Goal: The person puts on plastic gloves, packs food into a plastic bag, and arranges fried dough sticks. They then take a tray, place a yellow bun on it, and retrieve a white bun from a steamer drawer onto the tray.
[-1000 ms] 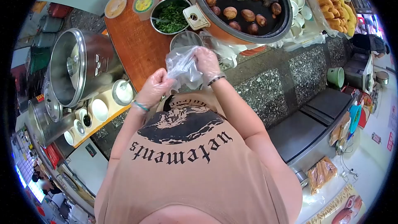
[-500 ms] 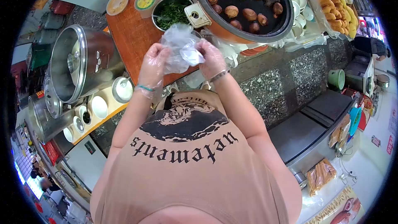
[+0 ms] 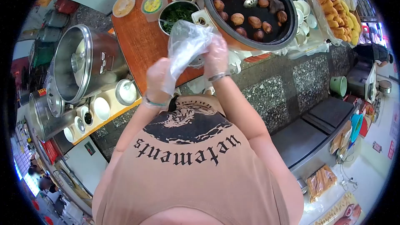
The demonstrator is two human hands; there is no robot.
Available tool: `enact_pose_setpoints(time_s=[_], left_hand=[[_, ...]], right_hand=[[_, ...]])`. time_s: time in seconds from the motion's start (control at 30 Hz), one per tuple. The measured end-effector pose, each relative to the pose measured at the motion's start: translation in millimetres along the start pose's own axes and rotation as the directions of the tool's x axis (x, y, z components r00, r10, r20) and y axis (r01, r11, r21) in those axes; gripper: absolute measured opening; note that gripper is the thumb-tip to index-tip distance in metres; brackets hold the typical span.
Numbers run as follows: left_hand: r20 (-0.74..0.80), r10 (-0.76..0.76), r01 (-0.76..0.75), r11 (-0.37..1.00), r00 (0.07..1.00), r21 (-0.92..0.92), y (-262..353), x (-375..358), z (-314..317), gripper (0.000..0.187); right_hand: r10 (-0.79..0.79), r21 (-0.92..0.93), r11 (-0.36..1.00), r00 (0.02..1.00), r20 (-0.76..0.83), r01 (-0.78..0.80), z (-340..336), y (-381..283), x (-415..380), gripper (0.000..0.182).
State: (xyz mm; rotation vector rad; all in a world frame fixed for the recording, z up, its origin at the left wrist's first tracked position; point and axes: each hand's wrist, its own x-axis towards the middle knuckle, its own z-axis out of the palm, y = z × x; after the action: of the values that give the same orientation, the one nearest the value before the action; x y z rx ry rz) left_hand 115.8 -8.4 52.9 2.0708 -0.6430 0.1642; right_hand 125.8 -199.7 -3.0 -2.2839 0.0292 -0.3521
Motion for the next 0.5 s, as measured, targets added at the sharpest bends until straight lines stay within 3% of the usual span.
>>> enact_pose_setpoints(time_s=[0.03,0.07,0.13,0.17,0.2,0.27,0.3,0.33,0.4,0.43,0.47,0.5], left_hand=[[-0.173,0.052,-0.031,0.992,0.984,0.124,-3.5,6.2,-8.5,0.020],[-0.277,-0.074,0.100,0.992,0.958,0.080,-19.3,7.0,-19.3,0.020],[-0.364,-0.051,0.118,0.979,0.930,0.167,-39.7,6.0,-42.2,0.019],[-0.371,-0.050,0.120,0.978,0.927,0.169,-39.3,6.4,-41.5,0.019],[-0.287,-0.007,0.085,0.962,0.958,0.261,-33.0,9.0,-39.0,0.018],[-0.123,0.097,-0.040,0.916,0.988,0.400,-16.1,13.2,-27.8,0.016],[-0.071,0.136,-0.101,0.924,0.988,0.368,-14.4,11.0,-14.8,0.015],[-0.019,0.175,-0.159,0.929,0.984,0.334,-12.0,9.0,-5.6,0.015],[0.049,0.114,-0.124,0.933,0.992,0.337,-2.6,5.2,-2.3,0.015],[0.110,0.055,-0.090,0.936,0.992,0.341,1.9,5.8,-3.4,0.017],[0.105,0.059,-0.092,0.936,0.993,0.341,2.5,5.9,-10.0,0.017],[-0.028,-0.059,0.062,0.987,0.998,0.148,-0.4,5.5,-21.5,0.022]], right_hand=[[0.417,0.635,0.714,0.908,-0.047,-0.295,-11.3,-14.9,4.8,0.019],[0.701,0.956,0.029,0.687,0.189,-0.292,-18.7,-23.1,6.8,0.020],[0.707,0.935,0.062,0.676,0.205,-0.348,-20.9,-10.5,-4.5,0.028],[0.548,0.877,0.070,0.753,0.364,-0.475,-22.0,-14.2,-13.0,0.033],[0.370,0.802,0.105,0.772,0.518,-0.588,-23.5,-18.5,-20.6,0.039],[0.277,0.736,0.115,0.733,0.621,-0.667,-16.3,-67.1,-13.5,0.042],[0.204,0.739,0.111,0.743,0.638,-0.665,-5.7,-72.4,-12.8,0.047],[0.126,0.827,0.209,0.853,0.506,-0.521,-0.7,-83.5,-5.2,0.036],[0.035,0.723,0.545,0.873,0.487,-0.425,21.8,-46.7,6.1,0.021],[0.013,0.587,0.787,0.956,0.294,-0.192,25.6,-49.3,19.5,0.015],[0.439,0.769,0.173,0.747,0.500,-0.616,16.4,-51.3,20.4,0.013],[0.500,0.701,0.229,0.699,0.511,-0.676,15.2,-43.7,22.8,0.015]])
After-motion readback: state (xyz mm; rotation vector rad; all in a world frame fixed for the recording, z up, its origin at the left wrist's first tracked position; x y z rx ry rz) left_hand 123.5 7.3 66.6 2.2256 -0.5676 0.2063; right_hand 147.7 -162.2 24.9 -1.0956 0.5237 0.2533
